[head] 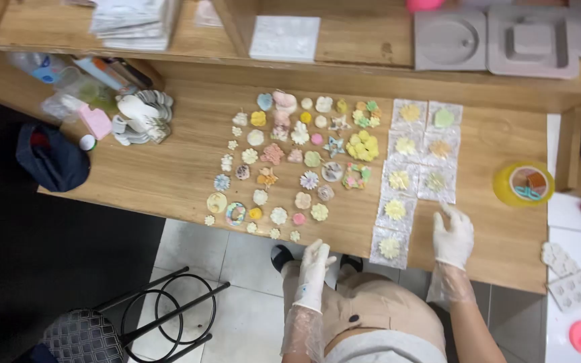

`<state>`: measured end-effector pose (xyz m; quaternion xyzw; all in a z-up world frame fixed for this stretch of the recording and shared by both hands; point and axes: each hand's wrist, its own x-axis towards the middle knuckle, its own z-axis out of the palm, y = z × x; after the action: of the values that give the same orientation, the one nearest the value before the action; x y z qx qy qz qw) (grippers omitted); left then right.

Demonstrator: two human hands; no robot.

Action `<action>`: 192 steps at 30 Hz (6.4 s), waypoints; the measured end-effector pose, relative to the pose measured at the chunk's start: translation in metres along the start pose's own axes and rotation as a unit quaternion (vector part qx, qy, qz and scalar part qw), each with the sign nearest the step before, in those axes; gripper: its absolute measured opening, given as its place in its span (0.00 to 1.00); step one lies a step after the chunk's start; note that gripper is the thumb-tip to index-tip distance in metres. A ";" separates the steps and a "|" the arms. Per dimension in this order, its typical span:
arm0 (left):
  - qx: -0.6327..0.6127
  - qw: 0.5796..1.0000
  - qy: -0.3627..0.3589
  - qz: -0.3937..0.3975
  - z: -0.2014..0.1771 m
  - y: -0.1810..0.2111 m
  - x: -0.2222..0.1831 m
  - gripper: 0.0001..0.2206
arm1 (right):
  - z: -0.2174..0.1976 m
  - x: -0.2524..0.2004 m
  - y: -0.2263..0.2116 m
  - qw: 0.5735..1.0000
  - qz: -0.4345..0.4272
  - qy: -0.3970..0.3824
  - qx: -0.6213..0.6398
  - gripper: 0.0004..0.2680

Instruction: The person places small decorative flower ornaments into individual clear plastic packets, adds a small card into the packets, and seals them at a wooden workstation.

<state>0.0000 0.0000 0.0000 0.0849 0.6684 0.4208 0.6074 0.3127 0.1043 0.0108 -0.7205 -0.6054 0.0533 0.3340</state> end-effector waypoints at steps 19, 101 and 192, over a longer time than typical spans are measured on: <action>0.328 0.724 0.142 0.590 -0.115 0.328 -0.060 0.24 | -0.043 0.059 -0.403 0.921 -0.111 -0.189 0.322 0.12; -0.057 0.892 -0.432 0.124 -0.138 0.397 -0.037 0.19 | 0.023 -0.047 -0.495 0.760 0.251 0.036 0.598 0.11; -0.033 0.901 -0.296 0.315 0.041 0.226 -0.088 0.41 | -0.105 -0.008 -0.373 0.981 -0.146 0.076 -0.099 0.08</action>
<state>-0.0320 0.1064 0.2193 0.3913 0.3823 0.5676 0.6153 0.0492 0.0694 0.2927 -0.6563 -0.6791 -0.1110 0.3095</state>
